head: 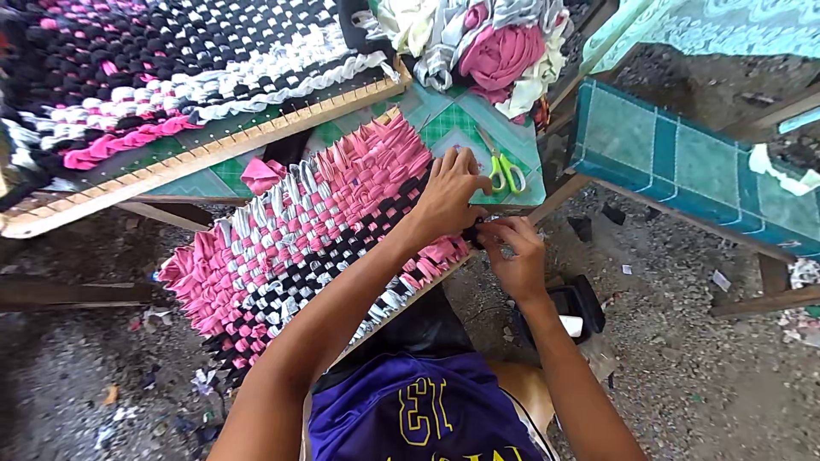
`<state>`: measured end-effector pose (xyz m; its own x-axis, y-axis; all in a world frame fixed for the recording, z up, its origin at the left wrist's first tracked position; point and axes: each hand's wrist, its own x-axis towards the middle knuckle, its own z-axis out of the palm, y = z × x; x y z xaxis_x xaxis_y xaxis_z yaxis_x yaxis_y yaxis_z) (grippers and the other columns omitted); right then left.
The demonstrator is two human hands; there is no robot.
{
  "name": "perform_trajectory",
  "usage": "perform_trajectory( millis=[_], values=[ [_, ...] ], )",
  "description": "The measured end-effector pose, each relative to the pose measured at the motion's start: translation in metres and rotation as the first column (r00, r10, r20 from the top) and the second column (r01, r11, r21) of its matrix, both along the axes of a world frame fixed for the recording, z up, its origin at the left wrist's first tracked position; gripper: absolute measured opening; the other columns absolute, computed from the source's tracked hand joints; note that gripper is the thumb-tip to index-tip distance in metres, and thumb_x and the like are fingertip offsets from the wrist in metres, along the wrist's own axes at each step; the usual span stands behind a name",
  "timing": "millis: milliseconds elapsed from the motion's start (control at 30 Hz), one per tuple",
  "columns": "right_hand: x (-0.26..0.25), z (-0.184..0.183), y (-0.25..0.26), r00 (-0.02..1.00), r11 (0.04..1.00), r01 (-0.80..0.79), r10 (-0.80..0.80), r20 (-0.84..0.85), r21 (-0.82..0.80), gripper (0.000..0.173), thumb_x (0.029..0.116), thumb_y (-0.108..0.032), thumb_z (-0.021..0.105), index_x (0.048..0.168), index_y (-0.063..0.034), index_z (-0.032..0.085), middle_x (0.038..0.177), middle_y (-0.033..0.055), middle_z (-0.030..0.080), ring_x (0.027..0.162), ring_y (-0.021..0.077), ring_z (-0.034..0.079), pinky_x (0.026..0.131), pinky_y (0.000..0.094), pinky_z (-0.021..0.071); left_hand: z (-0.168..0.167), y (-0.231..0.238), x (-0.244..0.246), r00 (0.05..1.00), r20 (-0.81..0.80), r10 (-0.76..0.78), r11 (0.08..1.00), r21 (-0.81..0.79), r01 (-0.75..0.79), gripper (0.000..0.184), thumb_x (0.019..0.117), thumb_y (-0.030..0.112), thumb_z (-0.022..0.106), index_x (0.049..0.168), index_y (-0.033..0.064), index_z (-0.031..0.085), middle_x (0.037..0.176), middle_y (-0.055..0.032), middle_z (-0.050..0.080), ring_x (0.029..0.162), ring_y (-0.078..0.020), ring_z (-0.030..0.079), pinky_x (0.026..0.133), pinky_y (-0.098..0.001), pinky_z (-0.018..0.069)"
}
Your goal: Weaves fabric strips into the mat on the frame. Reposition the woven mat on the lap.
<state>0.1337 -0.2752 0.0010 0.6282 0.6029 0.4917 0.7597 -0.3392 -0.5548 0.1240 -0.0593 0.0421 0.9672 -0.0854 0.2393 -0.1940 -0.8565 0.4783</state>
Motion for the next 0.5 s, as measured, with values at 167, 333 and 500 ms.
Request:
perform_trajectory(
  millis=[167, 333, 500],
  values=[
    [0.006, -0.007, 0.001, 0.995, 0.998, -0.052, 0.054, 0.086, -0.021, 0.023, 0.097, -0.027, 0.073, 0.113, -0.0125, 0.079, 0.106, 0.0089, 0.068, 0.102, 0.0233, 0.061, 0.091, 0.0384, 0.0522, 0.009, 0.02, -0.023, 0.988, 0.118, 0.102, 0.964, -0.258, -0.069, 0.021, 0.0925, 0.017, 0.071, 0.113, 0.0129, 0.076, 0.111, -0.0104, 0.064, 0.104, -0.0244, 0.062, 0.091, -0.0419, 0.0535],
    [0.013, -0.011, 0.012, 0.997, 0.998, -0.047, 0.045, 0.055, 0.034, 0.018, 0.0934, -0.023, 0.077, 0.103, -0.0085, 0.08, 0.103, 0.0084, 0.07, 0.103, 0.0239, 0.062, 0.094, 0.0393, 0.0517, 0.018, 0.048, -0.062, 0.975, -0.218, -0.042, 0.957, -0.289, -0.023, 0.021, 0.0984, 0.022, 0.067, 0.109, 0.0047, 0.072, 0.102, -0.0106, 0.073, 0.09, -0.0217, 0.072, 0.083, -0.0449, 0.0602],
    [0.015, 0.007, 0.009, 0.983, 0.998, -0.055, 0.056, -0.172, 0.01, 0.014, 0.0949, -0.023, 0.075, 0.098, -0.0102, 0.079, 0.1, 0.0044, 0.073, 0.098, 0.019, 0.064, 0.084, 0.0371, 0.0534, 0.002, 0.032, -0.091, 0.952, -0.303, -0.045, 0.989, -0.146, 0.0, 0.031, 0.0874, 0.031, 0.08, 0.105, 0.0068, 0.073, 0.103, -0.0134, 0.067, 0.095, -0.0297, 0.067, 0.084, -0.0527, 0.0571]
  ],
)
